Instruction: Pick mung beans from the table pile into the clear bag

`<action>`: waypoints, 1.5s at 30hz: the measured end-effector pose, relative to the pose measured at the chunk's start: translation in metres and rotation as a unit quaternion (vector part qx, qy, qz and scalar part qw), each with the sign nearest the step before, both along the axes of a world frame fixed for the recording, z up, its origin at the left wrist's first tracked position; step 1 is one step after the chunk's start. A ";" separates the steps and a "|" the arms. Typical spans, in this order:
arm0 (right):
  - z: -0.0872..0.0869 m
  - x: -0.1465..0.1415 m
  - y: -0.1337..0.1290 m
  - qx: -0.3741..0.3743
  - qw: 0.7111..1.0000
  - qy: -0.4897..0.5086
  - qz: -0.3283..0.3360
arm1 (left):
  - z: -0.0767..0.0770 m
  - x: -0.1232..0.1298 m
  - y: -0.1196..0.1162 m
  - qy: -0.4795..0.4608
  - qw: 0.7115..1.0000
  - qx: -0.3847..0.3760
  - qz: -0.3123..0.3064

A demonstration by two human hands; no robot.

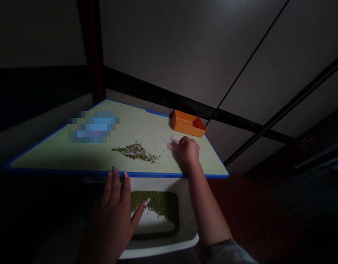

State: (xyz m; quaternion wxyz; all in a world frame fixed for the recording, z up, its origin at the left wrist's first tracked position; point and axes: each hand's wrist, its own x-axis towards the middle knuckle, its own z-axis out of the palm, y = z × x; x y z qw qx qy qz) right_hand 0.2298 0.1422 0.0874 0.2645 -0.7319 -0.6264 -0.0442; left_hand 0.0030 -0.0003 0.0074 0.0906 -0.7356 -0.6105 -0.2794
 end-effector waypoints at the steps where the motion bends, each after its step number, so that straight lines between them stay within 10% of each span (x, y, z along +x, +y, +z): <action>1: 0.000 0.000 0.000 0.000 1.000 -0.005 -0.007 | 0.001 0.000 0.000 -0.003 1.000 -0.004 0.002; 13: -0.002 0.000 0.002 0.004 1.000 0.013 -0.008 | 0.002 0.000 -0.001 -0.002 1.000 -0.010 0.001; 45: -0.012 -0.038 0.006 0.028 0.958 0.077 0.274 | 0.004 0.001 -0.002 -0.009 1.000 -0.026 -0.002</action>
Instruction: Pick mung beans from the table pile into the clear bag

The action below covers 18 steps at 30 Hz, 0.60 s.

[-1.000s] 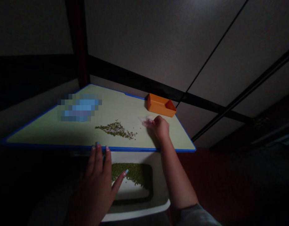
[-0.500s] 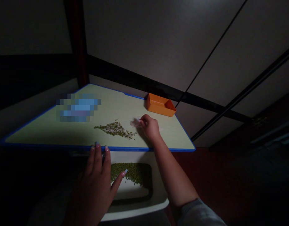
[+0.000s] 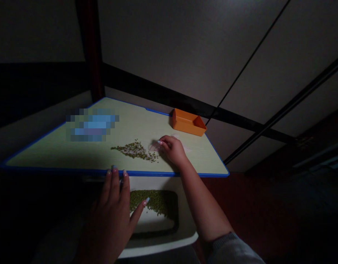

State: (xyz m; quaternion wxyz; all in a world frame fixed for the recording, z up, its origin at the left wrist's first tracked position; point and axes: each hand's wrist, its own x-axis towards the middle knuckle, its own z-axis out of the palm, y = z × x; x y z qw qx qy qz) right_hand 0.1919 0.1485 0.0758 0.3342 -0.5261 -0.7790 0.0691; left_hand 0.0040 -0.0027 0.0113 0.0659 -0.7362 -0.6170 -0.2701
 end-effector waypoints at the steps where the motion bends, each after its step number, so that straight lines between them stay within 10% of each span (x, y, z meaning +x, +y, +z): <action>1: 0.001 0.000 0.000 -0.001 1.000 -0.005 -0.003 | 0.000 0.000 0.000 0.000 1.000 -0.004 0.001; 18: 0.001 -0.003 0.002 -0.010 0.999 -0.042 0.020 | 0.000 0.000 -0.001 0.010 1.000 0.008 0.001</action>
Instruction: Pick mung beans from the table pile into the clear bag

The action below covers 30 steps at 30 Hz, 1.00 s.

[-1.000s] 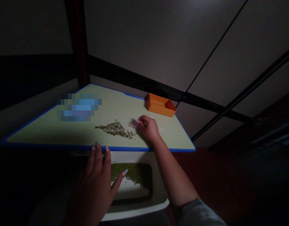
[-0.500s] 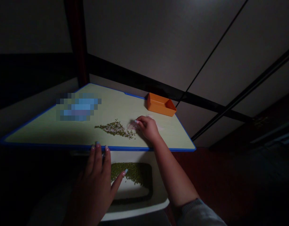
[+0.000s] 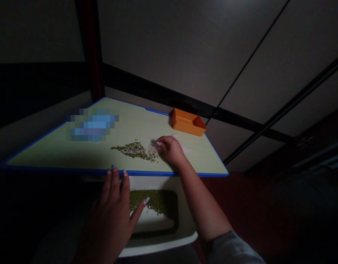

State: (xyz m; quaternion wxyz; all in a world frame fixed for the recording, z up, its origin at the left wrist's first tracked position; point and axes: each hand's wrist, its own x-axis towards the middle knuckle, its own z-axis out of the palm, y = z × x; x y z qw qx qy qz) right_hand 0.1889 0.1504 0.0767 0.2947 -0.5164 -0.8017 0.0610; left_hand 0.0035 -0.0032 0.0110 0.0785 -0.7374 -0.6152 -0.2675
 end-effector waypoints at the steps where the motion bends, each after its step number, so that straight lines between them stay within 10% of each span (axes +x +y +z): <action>1: 0.000 0.000 0.000 -0.002 1.000 0.001 0.007 | 0.000 0.000 0.000 -0.001 1.000 -0.001 -0.001; 30: 0.003 0.027 -0.015 -0.028 0.996 0.052 0.068 | -0.004 -0.002 0.003 0.003 1.000 0.018 -0.012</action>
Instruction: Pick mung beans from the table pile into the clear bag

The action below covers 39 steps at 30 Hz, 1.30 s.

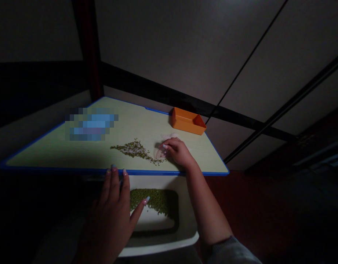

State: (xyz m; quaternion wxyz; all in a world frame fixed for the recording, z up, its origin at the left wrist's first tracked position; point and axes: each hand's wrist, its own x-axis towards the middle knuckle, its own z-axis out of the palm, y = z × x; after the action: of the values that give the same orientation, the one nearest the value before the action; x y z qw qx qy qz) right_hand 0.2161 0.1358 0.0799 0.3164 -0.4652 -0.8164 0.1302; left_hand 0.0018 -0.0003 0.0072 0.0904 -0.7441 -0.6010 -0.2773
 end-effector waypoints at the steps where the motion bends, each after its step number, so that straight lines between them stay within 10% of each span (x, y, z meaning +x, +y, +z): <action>1: 0.000 0.000 0.000 0.007 1.000 0.004 -0.010 | 0.000 0.000 0.000 -0.001 1.000 0.000 -0.002; 13: 0.005 -0.027 0.007 0.018 0.978 -0.099 -0.181 | 0.004 0.001 -0.002 -0.001 1.000 -0.021 0.008; 39: 0.002 0.001 -0.001 -0.040 0.999 0.024 0.005 | 0.004 0.002 -0.002 -0.014 1.000 -0.027 0.000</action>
State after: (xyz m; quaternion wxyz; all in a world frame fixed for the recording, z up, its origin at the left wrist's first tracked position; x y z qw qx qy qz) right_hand 0.2166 0.1346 0.0821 0.3165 -0.4702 -0.8050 0.1750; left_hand 0.0037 -0.0021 0.0114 0.0617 -0.7423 -0.6094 -0.2716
